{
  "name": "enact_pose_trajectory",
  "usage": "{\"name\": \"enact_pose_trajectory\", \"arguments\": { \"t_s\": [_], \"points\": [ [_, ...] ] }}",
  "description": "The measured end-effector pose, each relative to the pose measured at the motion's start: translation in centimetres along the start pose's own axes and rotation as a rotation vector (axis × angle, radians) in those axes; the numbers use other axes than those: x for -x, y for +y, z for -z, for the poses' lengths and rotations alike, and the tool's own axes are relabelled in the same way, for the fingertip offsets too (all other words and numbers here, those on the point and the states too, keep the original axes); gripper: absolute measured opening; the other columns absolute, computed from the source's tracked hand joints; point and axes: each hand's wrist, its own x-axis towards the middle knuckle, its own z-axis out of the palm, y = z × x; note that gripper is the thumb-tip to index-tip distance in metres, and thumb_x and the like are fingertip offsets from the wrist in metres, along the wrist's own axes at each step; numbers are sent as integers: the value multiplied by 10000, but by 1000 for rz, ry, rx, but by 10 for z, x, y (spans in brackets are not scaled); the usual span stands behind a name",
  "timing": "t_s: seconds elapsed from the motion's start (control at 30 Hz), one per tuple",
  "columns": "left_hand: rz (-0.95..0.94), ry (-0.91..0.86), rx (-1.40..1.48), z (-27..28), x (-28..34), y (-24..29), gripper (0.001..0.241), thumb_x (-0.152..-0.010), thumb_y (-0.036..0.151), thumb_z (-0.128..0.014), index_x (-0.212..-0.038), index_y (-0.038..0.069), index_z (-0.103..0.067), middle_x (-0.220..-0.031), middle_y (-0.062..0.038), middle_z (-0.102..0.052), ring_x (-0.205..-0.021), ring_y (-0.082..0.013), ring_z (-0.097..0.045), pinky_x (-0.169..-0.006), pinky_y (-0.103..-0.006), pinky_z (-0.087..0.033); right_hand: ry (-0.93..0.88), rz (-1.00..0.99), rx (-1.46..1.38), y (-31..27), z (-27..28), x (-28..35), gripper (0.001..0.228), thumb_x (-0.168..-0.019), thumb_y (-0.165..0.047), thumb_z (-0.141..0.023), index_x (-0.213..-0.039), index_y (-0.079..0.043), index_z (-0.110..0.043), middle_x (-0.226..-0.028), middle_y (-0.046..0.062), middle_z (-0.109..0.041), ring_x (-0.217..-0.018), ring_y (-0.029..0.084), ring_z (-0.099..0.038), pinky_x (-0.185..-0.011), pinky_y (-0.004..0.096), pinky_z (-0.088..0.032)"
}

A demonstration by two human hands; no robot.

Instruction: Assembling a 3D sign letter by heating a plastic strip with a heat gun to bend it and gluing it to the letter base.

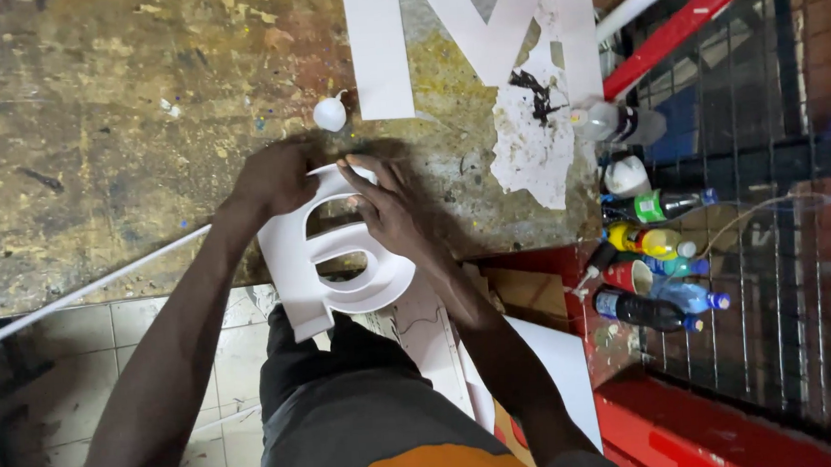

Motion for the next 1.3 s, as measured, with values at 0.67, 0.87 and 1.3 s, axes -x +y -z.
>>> {"name": "enact_pose_trajectory", "arguments": {
  "t_s": [0.67,0.87,1.3],
  "points": [
    [-274,-11,-360,53,-5,-44,603,-891,57,-748,-1493,50,-710,-1501,-222,-688,-1308,-512,-731,-899,-580,-715,372,-588,-378,-85,-52,-31,445,-1118,-314,-740,-1478,-71,-643,-1404,152,-596,-1400,380,-645,-1155,480,-582],
    [-282,25,-421,61,-1,-53,477,-880,96,-706,-1348,131,-792,-1408,-102,-727,-1261,-402,-745,-895,-498,-701,458,-690,-434,-76,-75,-36,311,-1182,-249,-643,-1437,-73,-676,-1307,135,-682,-1218,283,-707,-1101,443,-588],
    [-255,53,-439,66,-5,-45,528,-793,132,-714,-1314,155,-797,-1372,-62,-742,-1294,-321,-725,-920,-404,-671,248,-448,-275,-5,-64,-48,168,-1063,-253,-780,-1075,-89,-747,-981,65,-769,-887,271,-785,-931,363,-644]
  ]
}}
